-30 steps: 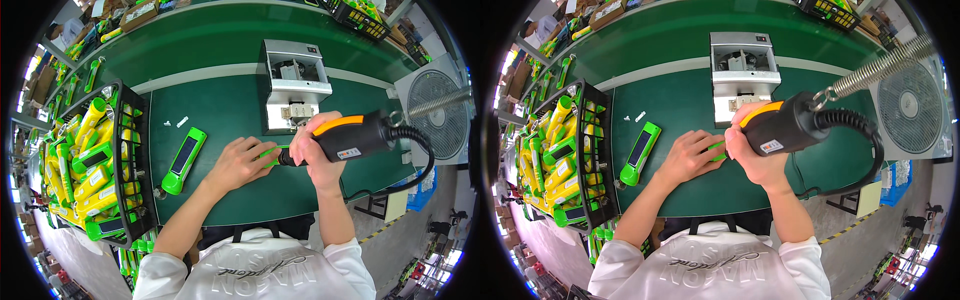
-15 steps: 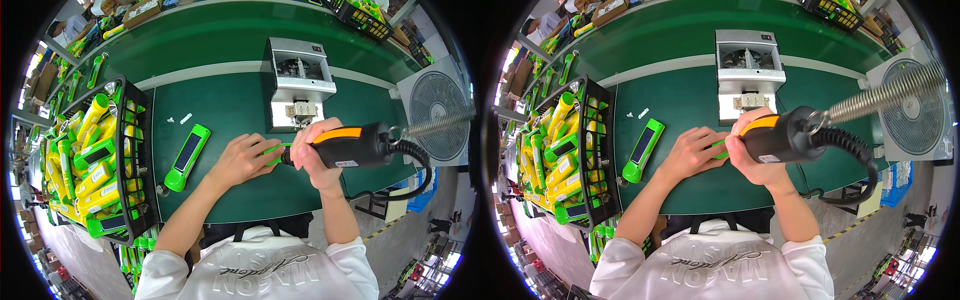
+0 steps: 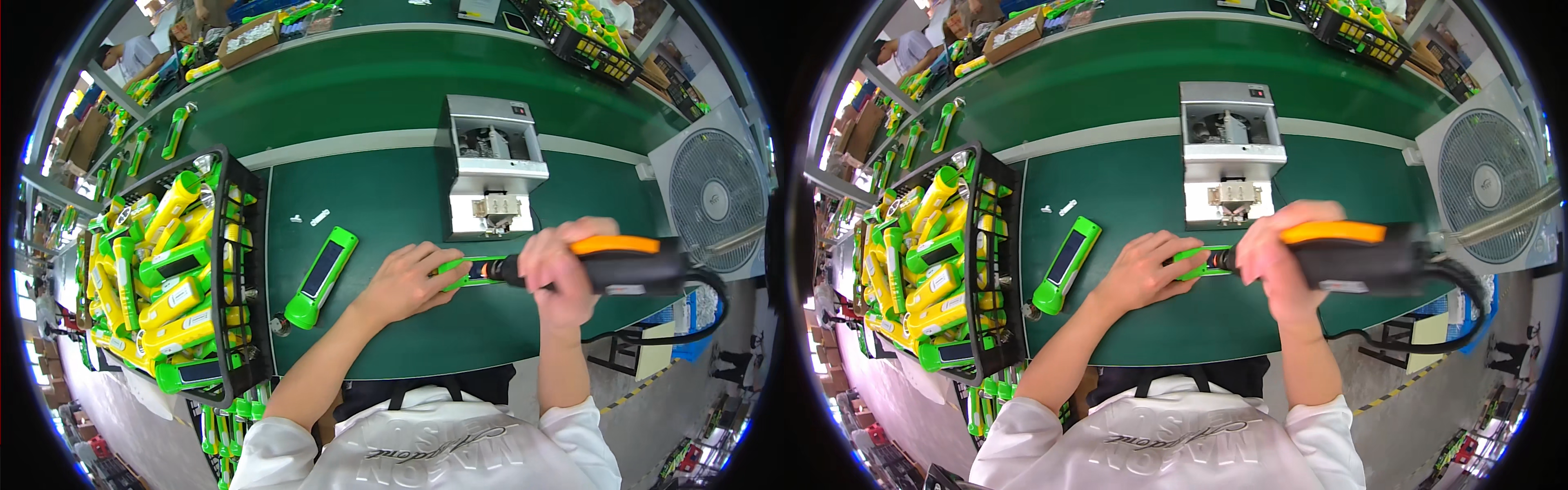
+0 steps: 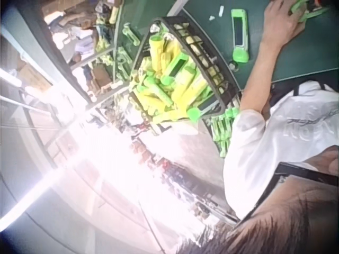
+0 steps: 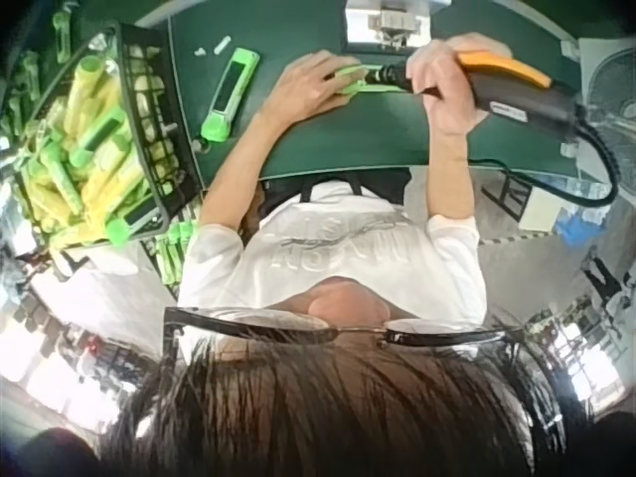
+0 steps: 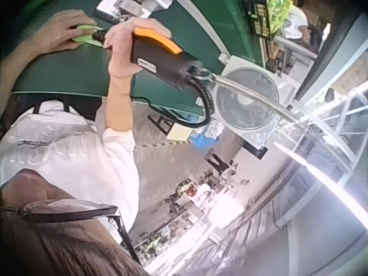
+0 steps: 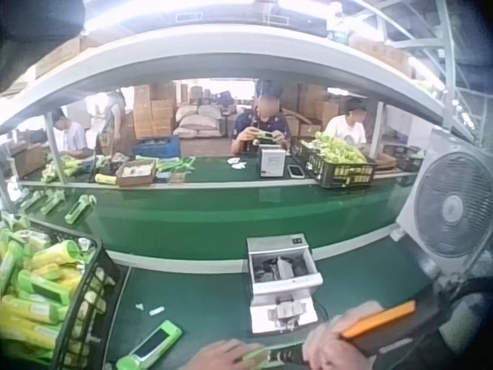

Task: The person assembles flashlights by retrieving parts from a conveyor belt, driving screws into the flashlight bodies using an electric screwdriver and a screw feeder, and placing the assembled flashlights into a tray.

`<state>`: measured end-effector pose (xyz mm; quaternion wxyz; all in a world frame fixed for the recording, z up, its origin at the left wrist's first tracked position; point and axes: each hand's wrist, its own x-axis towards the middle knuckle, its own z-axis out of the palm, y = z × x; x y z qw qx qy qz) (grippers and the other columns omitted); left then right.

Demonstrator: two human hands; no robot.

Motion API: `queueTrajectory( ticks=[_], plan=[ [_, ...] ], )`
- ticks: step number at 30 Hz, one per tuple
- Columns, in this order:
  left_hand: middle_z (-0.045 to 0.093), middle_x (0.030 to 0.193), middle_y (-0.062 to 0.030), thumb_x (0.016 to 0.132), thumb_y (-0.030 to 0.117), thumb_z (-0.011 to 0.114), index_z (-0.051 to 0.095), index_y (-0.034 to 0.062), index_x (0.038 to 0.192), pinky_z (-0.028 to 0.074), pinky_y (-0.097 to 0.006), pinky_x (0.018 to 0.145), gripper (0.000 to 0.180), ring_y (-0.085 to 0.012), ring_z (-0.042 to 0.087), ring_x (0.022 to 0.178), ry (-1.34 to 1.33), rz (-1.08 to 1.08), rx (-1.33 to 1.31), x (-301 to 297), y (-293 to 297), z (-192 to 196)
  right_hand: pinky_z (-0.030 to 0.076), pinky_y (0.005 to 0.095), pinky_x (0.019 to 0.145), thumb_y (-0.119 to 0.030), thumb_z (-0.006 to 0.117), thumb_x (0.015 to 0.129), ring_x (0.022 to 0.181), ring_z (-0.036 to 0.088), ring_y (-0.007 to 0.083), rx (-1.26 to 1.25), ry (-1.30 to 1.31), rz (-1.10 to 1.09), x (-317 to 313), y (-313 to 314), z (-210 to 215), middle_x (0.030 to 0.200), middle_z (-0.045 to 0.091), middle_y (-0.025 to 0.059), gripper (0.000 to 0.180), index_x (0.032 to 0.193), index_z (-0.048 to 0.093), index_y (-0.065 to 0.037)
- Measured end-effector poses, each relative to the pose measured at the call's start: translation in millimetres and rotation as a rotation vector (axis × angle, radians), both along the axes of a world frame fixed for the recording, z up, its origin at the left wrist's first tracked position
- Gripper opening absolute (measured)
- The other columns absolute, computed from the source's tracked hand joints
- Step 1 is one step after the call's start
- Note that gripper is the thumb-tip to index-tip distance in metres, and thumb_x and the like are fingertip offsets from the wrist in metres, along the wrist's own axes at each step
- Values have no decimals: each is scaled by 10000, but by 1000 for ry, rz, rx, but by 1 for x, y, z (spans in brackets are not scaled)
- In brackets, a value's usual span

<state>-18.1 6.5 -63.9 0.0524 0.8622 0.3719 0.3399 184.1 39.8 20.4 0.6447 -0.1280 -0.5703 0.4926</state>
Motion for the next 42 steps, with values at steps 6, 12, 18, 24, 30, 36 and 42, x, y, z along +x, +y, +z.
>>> queueTrajectory(
  ticks=[6, 12, 18, 24, 30, 36, 42],
  plan=[
    [652, 1122, -45, 743, 183, 794, 664, 96, 1083, 541, -358, 734, 374, -238, 646, 910, -18, 21, -15, 2, 1, 1, 462, 319, 510, -26, 545, 875, 493, 466, 156, -49, 126, -238, 5, 33, 22, 636, 462, 66, 218, 1066, 441, -13],
    [655, 1110, -50, 749, 178, 802, 669, 91, 1072, 530, -362, 730, 360, -242, 646, 912, -46, 20, -41, 3, 1, 2, 477, 323, 512, -4, 539, 888, 479, 470, 158, -13, 54, -203, 0, 35, 15, 624, 481, 73, 189, 1053, 447, -13],
    [640, 1128, -40, 764, 201, 787, 661, 86, 1081, 516, -346, 730, 360, -216, 626, 935, -23, 18, -38, 3, 0, 1, 482, 263, 524, 57, 625, 863, 570, 559, 105, 84, -130, -219, -8, 31, 7, 730, 571, 62, 221, 1035, 506, -13],
    [647, 1135, -39, 757, 177, 794, 680, 141, 1100, 535, -356, 738, 363, -236, 640, 914, -6, 10, -16, 2, 0, 0, 428, 255, 463, 45, 649, 820, 477, 522, 89, -165, -192, -162, -29, 62, 44, 619, 565, 27, 87, 863, 583, 11],
    [650, 1120, -29, 747, 169, 789, 703, 184, 1104, 532, -351, 733, 368, -223, 637, 907, 21, 26, -3, 3, -1, 2, 442, 297, 456, 33, 631, 789, 436, 510, 130, -286, -192, -58, -23, 67, 49, 586, 522, 47, 133, 903, 565, 16],
    [651, 1093, -11, 749, 160, 780, 710, 176, 1082, 516, -337, 709, 340, -198, 628, 888, -19, 6, 14, 2, 1, 4, 449, 278, 444, 77, 604, 795, 442, 523, 117, -275, -109, -15, -31, 32, 34, 621, 552, 46, 135, 904, 547, 23],
    [652, 1089, 4, 762, 158, 771, 703, 167, 1082, 510, -327, 697, 327, -182, 625, 887, -5, 13, 7, 2, 0, 6, 458, 271, 464, 90, 600, 798, 472, 534, 102, -325, -70, 23, -39, 30, 19, 623, 559, 36, 154, 925, 552, 17]
  ],
)
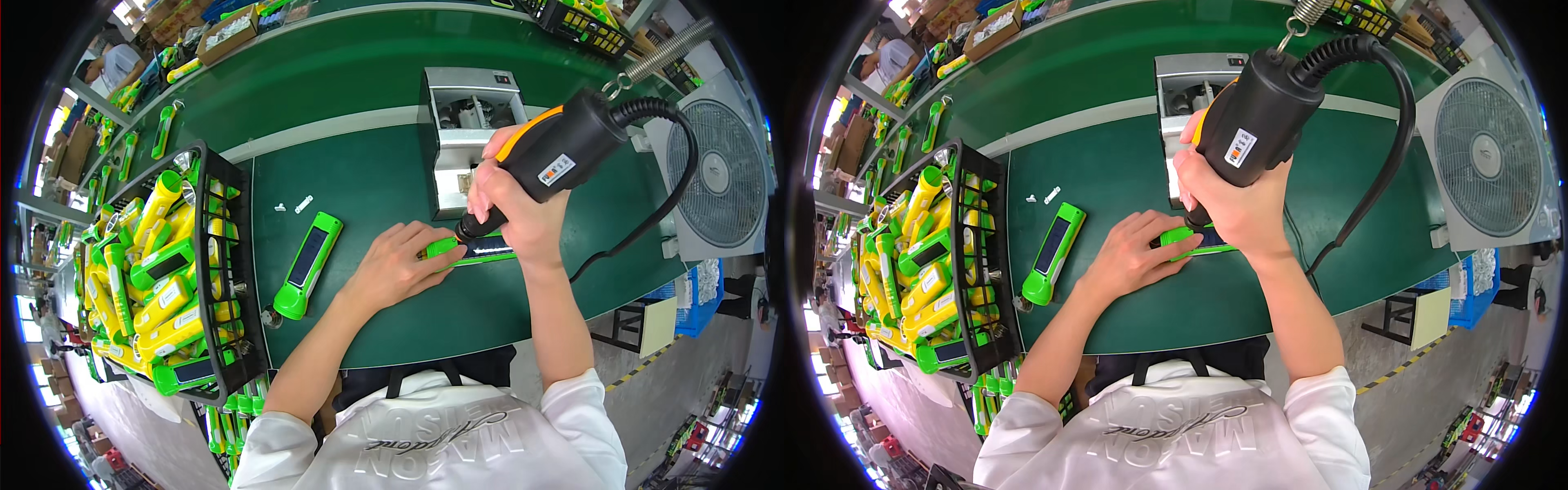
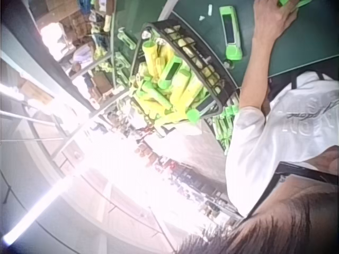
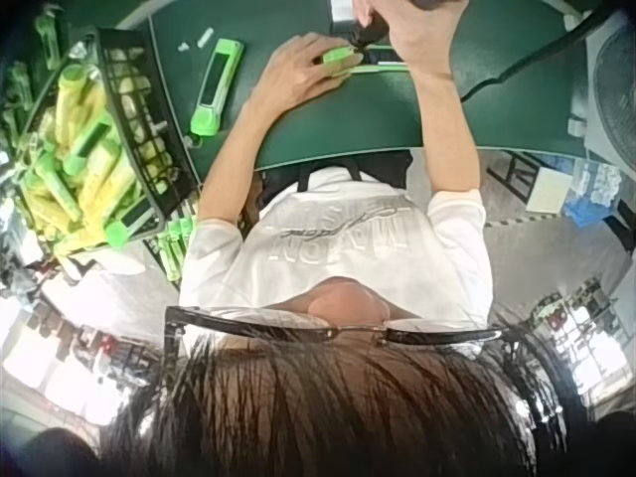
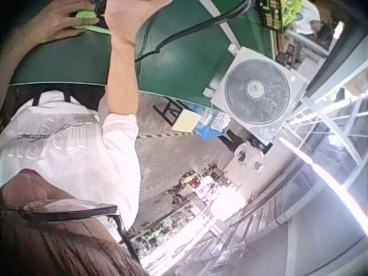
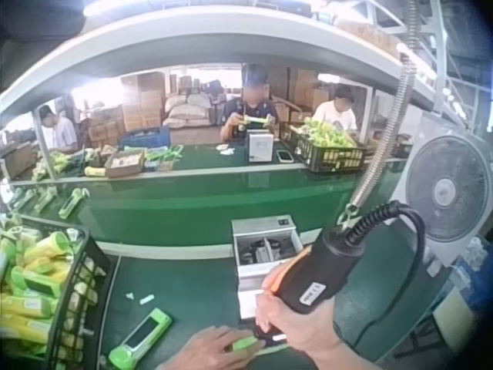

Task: The person assembles flashlights by retrieving parts from a conveyor belt, driving screws into the flashlight bodies using an electric screwdriver and a screw feeder, and placing the assembled flashlights into a tray.

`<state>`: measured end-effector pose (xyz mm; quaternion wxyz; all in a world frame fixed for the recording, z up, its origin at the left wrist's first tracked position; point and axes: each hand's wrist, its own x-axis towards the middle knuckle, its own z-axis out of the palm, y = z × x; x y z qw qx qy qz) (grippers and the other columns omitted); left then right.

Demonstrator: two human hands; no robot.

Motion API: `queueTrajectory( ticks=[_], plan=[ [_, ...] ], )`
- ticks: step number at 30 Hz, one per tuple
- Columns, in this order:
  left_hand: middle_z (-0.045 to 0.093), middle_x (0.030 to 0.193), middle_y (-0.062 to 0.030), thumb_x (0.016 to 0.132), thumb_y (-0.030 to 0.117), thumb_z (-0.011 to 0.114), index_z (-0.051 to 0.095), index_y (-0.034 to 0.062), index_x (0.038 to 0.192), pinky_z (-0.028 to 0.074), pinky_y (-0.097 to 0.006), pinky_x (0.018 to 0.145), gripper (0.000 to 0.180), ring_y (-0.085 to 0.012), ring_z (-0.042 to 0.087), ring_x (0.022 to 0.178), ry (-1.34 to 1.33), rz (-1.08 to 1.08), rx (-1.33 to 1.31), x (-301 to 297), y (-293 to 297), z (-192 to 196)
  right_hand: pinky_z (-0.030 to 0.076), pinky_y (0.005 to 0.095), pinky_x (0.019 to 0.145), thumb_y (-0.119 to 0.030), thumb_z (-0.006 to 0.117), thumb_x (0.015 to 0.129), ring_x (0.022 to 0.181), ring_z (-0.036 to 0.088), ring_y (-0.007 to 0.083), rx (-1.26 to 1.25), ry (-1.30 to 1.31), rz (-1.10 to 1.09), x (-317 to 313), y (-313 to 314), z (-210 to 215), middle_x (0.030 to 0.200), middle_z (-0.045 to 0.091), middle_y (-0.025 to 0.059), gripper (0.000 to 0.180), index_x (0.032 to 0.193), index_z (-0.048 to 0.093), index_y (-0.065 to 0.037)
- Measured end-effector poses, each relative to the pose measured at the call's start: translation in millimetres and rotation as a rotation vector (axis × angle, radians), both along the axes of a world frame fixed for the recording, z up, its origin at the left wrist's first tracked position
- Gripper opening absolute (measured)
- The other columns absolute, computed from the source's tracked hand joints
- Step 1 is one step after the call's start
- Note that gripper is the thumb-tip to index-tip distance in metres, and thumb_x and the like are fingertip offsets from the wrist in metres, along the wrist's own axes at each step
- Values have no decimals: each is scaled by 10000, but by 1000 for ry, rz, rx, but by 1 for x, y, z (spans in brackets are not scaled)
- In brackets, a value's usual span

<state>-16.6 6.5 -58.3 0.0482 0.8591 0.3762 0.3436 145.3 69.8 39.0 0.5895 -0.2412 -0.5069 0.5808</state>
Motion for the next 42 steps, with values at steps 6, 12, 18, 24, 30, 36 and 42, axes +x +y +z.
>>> queueTrajectory(
  ticks=[6, 12, 18, 24, 30, 36, 42],
  plan=[
    [651, 1083, 4, 759, 160, 772, 704, 169, 1088, 515, -330, 703, 336, -183, 626, 887, -6, 0, -13, 0, 0, 0, 451, 258, 460, 95, 613, 803, 480, 538, 97, -1, -5, -1, 0, 0, -8, 635, 568, 30, 165, 937, 554, 18],
    [648, 1069, -21, 743, 162, 776, 709, 179, 1099, 524, -358, 730, 363, -219, 627, 901, -20, -36, -16, 5, 5, 2, 437, 247, 466, 48, 655, 827, 519, 542, 81, -139, -46, -49, 5, -6, -7, 682, 585, 7, 143, 943, 603, -17],
    [621, 992, -82, 651, 153, 816, 734, 145, 1032, 492, -400, 679, 390, -281, 601, 832, 4, 10, 1, 0, -2, 0, 436, 254, 479, 5, 670, 834, 576, 558, 72, -163, -103, 107, -7, -1, -22, 708, 578, -4, 161, 949, 578, -61],
    [598, 963, -91, 638, 73, 810, 715, 103, 1042, 472, -381, 616, 416, -274, 580, 791, -39, -12, -43, 11, -3, 0, 450, 278, 486, -97, 694, 785, 523, 544, 96, -117, -163, 138, -1, -3, -22, 670, 563, 3, 170, 913, 587, -62],
    [616, 1044, -129, 645, 33, 816, 717, 79, 1068, 509, -390, 669, 437, -308, 618, 869, -40, 24, -82, 15, -6, 2, 440, 278, 467, -96, 672, 776, 515, 540, 97, -69, -172, 118, 5, -4, -13, 638, 541, 7, 158, 885, 564, -56],
    [626, 1072, -132, 652, 29, 817, 714, 73, 1070, 523, -390, 704, 434, -312, 628, 906, -50, 16, -107, 18, -5, 3, 458, 300, 498, -98, 676, 777, 527, 535, 104, -18, -188, 116, 8, -2, -24, 642, 551, 13, 133, 852, 571, -63],
    [648, 1046, -150, 668, 82, 835, 714, 48, 1015, 534, -421, 770, 370, -337, 644, 926, -38, 36, -79, 17, -9, 10, 467, 305, 534, -103, 700, 774, 595, 574, 111, 144, -219, 58, 2, -9, -30, 666, 577, 21, 166, 898, 600, -56]
  ],
)
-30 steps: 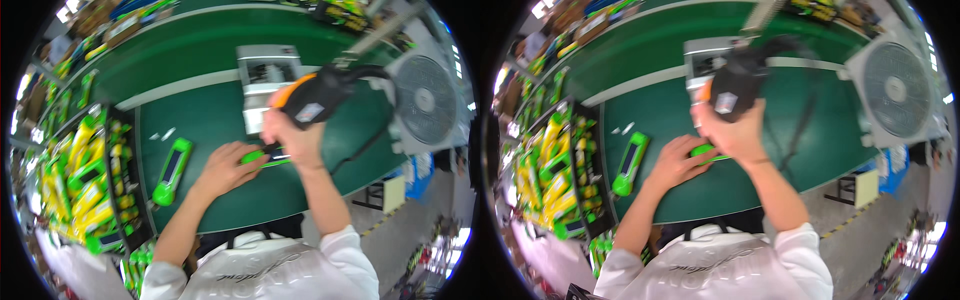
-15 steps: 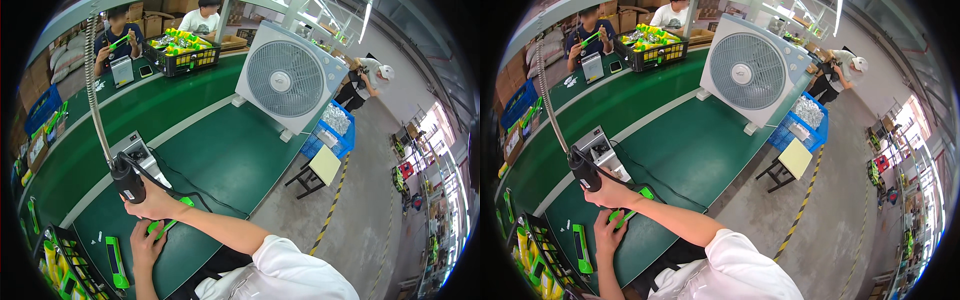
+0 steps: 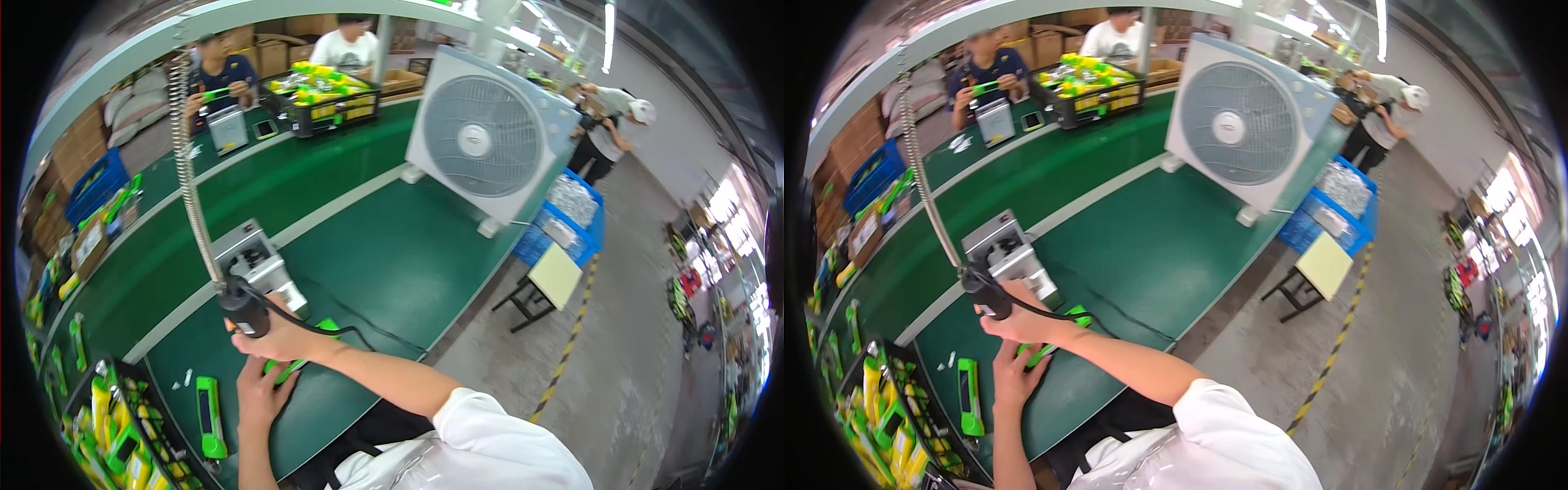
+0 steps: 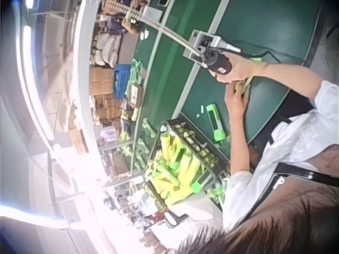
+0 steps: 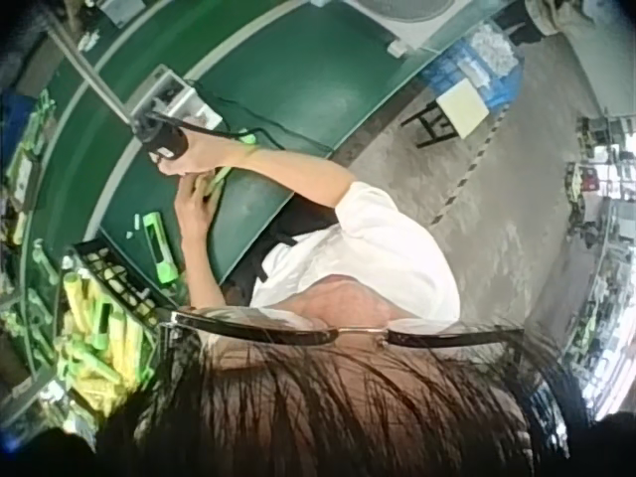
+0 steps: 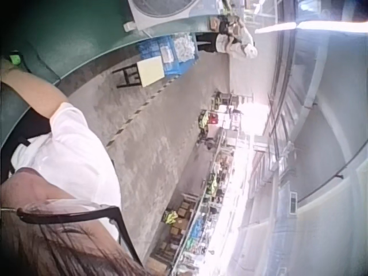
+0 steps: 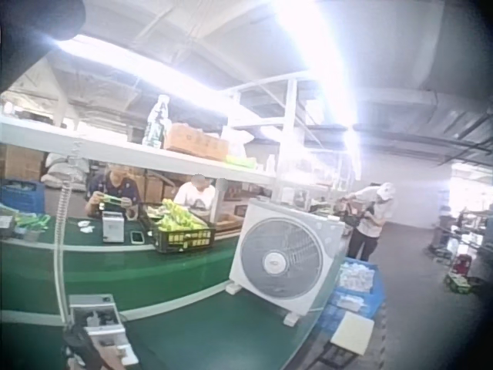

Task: The person assembles flashlights by retrieving parts from a conveyor belt, driving screws into the flashlight bodies using an electric screwdriver and a screw feeder, and placing the assembled flashlights into a tray.

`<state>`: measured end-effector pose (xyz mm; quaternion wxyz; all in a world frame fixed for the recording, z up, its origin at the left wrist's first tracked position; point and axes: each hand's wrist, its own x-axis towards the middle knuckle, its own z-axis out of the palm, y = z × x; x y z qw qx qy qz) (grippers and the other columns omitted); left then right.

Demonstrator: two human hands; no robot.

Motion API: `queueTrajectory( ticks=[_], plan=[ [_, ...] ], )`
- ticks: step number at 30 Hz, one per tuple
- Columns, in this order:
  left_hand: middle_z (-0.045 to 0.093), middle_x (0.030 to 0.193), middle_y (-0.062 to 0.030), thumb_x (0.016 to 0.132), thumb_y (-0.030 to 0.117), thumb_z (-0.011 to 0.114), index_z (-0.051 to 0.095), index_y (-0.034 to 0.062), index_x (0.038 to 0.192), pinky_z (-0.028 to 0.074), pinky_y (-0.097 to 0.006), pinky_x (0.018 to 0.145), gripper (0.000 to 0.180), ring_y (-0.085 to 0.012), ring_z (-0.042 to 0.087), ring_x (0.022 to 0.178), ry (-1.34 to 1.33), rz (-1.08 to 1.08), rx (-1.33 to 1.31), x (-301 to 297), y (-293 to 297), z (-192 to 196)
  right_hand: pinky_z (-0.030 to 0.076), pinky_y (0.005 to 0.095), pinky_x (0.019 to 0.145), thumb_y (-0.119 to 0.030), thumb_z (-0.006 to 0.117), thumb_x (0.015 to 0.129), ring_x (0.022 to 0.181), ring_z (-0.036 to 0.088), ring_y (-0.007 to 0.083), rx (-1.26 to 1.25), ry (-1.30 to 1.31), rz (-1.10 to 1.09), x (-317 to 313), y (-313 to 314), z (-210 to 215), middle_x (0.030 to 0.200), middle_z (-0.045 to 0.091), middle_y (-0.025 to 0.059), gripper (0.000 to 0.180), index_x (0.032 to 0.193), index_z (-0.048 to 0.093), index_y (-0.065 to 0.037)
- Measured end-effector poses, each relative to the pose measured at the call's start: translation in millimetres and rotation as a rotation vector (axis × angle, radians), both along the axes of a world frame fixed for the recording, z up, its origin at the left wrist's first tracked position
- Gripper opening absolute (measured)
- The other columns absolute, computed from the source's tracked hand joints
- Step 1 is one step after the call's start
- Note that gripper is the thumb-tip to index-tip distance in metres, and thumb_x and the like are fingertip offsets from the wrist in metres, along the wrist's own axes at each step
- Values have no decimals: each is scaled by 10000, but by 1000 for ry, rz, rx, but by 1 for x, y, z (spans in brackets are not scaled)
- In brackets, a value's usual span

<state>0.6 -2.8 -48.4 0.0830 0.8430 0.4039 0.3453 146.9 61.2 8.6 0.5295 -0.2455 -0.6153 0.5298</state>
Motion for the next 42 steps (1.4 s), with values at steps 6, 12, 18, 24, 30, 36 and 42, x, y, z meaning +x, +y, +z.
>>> queueTrajectory(
  ticks=[6, 12, 18, 24, 30, 36, 42],
  plan=[
    [651, 1052, -134, 704, 156, 831, 693, 64, 985, 531, -414, 758, 327, -319, 648, 917, 39, -26, 72, 0, 0, -4, 485, 266, 543, 30, 661, 852, 572, 563, 98, -97, 263, 34, 25, -27, 20, 747, 591, 28, 183, 1009, 583, -21],
    [657, 1154, -82, 725, 144, 817, 663, 82, 1077, 508, -388, 781, 388, -281, 639, 991, 59, 12, 122, -5, -2, -11, 487, 289, 477, 82, 646, 825, 545, 589, 144, 3, 196, -98, 64, -35, 24, 718, 589, 87, 216, 978, 539, -26],
    [655, 1175, -56, 729, 126, 810, 675, 124, 1125, 494, -352, 756, 418, -249, 641, 965, 27, 12, 59, -4, 6, -12, 454, 287, 466, 46, 608, 828, 492, 506, 140, -42, 351, -233, 107, -31, 25, 668, 542, 82, 204, 1009, 523, 3],
    [661, 1151, -61, 728, 121, 806, 689, 138, 1114, 523, -357, 730, 404, -246, 647, 915, 91, 15, 74, -9, 5, -10, 454, 289, 462, 41, 630, 821, 481, 491, 135, -33, 305, -267, 119, -29, 14, 656, 528, 75, 223, 999, 509, -16],
    [685, 1088, -89, 709, 104, 813, 719, 119, 1065, 561, -342, 658, 368, -246, 664, 838, 20, -44, 114, -16, -2, -4, 447, 290, 456, 50, 610, 835, 458, 480, 136, 9, 288, -258, 122, -37, -1, 633, 504, 72, 229, 1005, 474, -22],
    [677, 1067, -108, 732, 124, 821, 747, 115, 1077, 595, -350, 670, 353, -252, 694, 804, -97, 111, -136, -31, -48, 16, 431, 292, 475, 11, 591, 825, 449, 453, 146, 18, 293, -299, 132, -40, -12, 604, 471, 58, 264, 1034, 434, -23],
    [645, 1070, -83, 728, 91, 820, 739, 121, 1067, 576, -310, 623, 350, -202, 669, 713, -254, 343, -190, -25, -96, 11, 370, 258, 500, -80, 558, 886, 485, 405, 117, 86, 214, -299, 146, -43, -18, 633, 440, 39, 240, 1068, 420, -8]
  ],
)
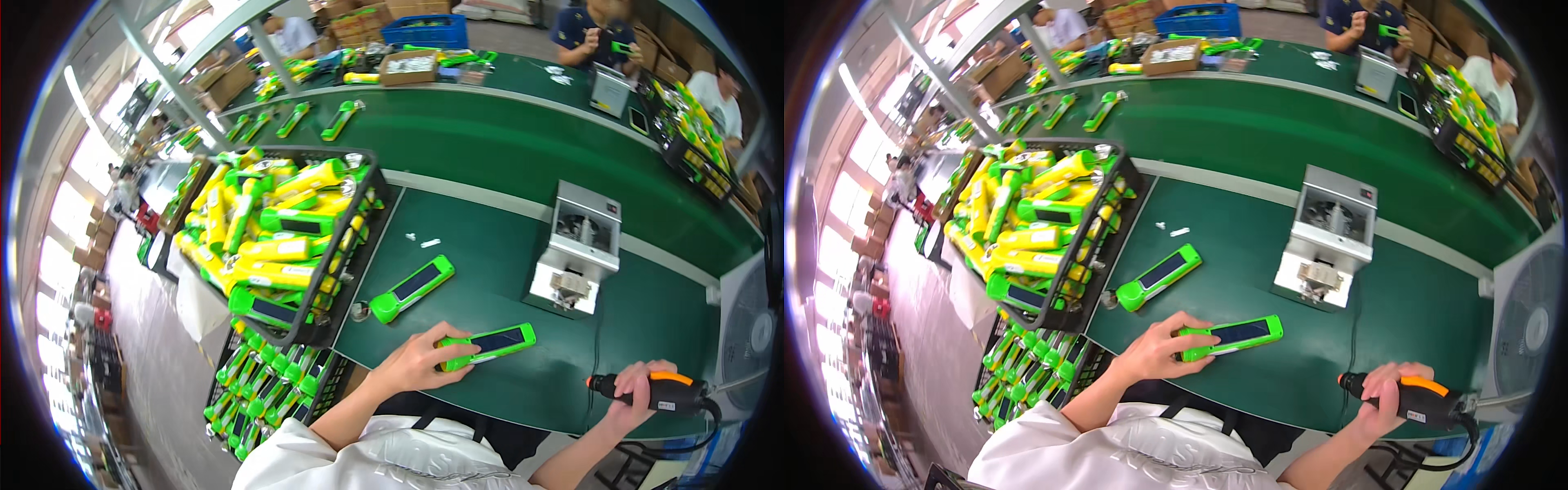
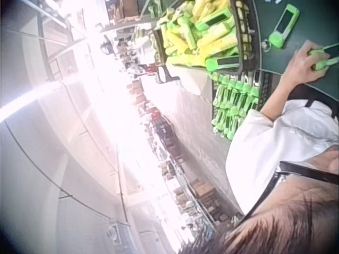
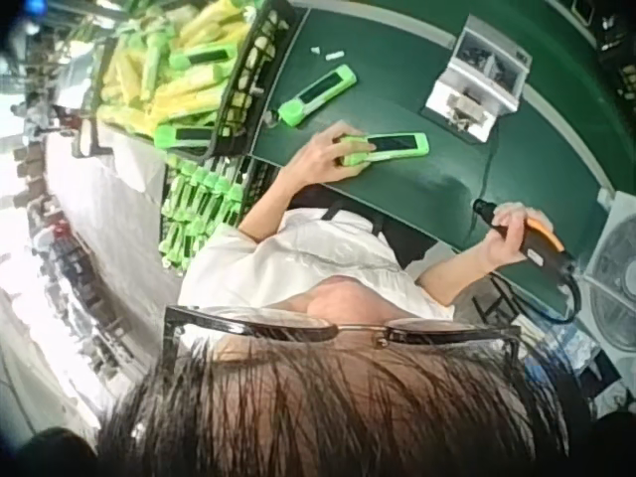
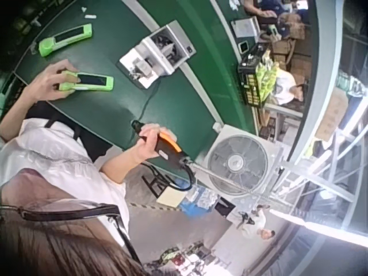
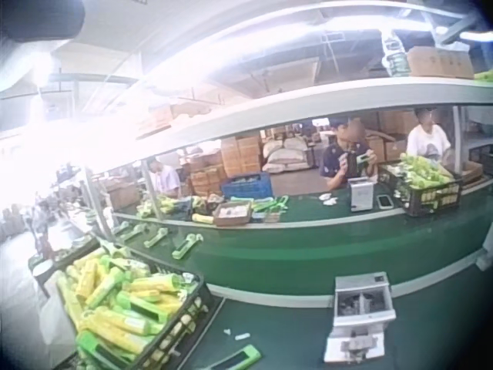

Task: The person assembles flashlights by retrieving parts from a conveyor belt, driving screws into the flashlight bodies using an electric screwdriver and a screw feeder, and placing the assembled flashlights into a tray.

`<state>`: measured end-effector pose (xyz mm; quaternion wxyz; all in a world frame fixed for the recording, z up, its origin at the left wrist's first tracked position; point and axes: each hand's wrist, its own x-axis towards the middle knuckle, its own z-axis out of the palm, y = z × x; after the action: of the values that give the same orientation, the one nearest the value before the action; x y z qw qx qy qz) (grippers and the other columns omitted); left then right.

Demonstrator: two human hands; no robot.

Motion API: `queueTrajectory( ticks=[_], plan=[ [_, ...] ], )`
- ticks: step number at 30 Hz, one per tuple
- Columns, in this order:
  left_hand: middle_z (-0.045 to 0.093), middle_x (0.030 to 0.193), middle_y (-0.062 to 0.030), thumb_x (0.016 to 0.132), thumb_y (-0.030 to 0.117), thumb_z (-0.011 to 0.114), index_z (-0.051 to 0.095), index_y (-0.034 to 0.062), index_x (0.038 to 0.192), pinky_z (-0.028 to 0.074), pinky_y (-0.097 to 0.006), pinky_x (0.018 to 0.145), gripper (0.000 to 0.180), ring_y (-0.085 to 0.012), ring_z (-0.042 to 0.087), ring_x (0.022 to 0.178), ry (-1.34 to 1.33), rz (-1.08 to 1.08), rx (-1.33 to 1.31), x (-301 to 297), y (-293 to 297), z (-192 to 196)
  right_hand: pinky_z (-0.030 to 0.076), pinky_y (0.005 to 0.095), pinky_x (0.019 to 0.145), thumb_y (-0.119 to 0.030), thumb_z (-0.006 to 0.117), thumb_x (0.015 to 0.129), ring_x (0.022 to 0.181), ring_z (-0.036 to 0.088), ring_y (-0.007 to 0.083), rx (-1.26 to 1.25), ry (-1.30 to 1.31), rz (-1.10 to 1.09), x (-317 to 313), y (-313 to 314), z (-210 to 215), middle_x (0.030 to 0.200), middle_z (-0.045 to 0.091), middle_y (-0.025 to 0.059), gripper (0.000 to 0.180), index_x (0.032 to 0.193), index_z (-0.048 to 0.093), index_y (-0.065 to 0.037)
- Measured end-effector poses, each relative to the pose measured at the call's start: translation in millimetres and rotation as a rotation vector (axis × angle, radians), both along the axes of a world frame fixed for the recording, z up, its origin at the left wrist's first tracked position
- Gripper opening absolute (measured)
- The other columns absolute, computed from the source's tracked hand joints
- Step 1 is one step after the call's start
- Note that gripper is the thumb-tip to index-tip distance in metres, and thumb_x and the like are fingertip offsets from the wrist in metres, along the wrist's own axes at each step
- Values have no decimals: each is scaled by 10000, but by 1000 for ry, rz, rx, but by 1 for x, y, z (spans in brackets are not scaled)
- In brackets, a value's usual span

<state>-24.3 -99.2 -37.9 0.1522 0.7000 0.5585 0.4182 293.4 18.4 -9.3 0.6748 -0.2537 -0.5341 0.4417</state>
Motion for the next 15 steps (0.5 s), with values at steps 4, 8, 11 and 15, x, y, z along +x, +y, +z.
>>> queueTrajectory(
  ticks=[4, 8, 11, 15],
  plan=[
    [650, 1116, -86, 731, 80, 813, 729, 115, 1061, 574, -308, 628, 343, -196, 674, 732, 31, 73, -55, -4, -35, 3, 370, 246, 492, -67, 575, 892, 480, 410, 104, 5, -10, 66, -3, 5, -8, 637, 451, 29, 229, 1063, 434, -9],
    [629, 1281, -128, 744, 73, 799, 714, 89, 1020, 576, -329, 656, 289, -243, 691, 805, -22, 144, -30, -12, -65, 7, 372, 240, 490, -62, 588, 893, 475, 414, 100, -19, 27, 89, -14, 7, -8, 616, 446, 14, 226, 1062, 447, -9],
    [634, 1275, -139, 754, 66, 788, 708, 76, 1013, 579, -344, 673, 271, -267, 698, 837, -70, 124, 12, -12, -75, 12, 348, 234, 526, -43, 569, 898, 501, 380, 93, 16, 21, 113, -12, 12, -8, 632, 429, 13, 201, 1062, 456, -13],
    [649, 1246, -147, 734, 29, 779, 718, 64, 996, 562, -330, 656, 271, -266, 702, 851, -121, 135, -64, -12, -116, 16, 343, 231, 556, -47, 566, 901, 546, 381, 85, -29, 12, 169, -15, 19, -9, 641, 421, 8, 162, 1033, 479, -10]
  ],
)
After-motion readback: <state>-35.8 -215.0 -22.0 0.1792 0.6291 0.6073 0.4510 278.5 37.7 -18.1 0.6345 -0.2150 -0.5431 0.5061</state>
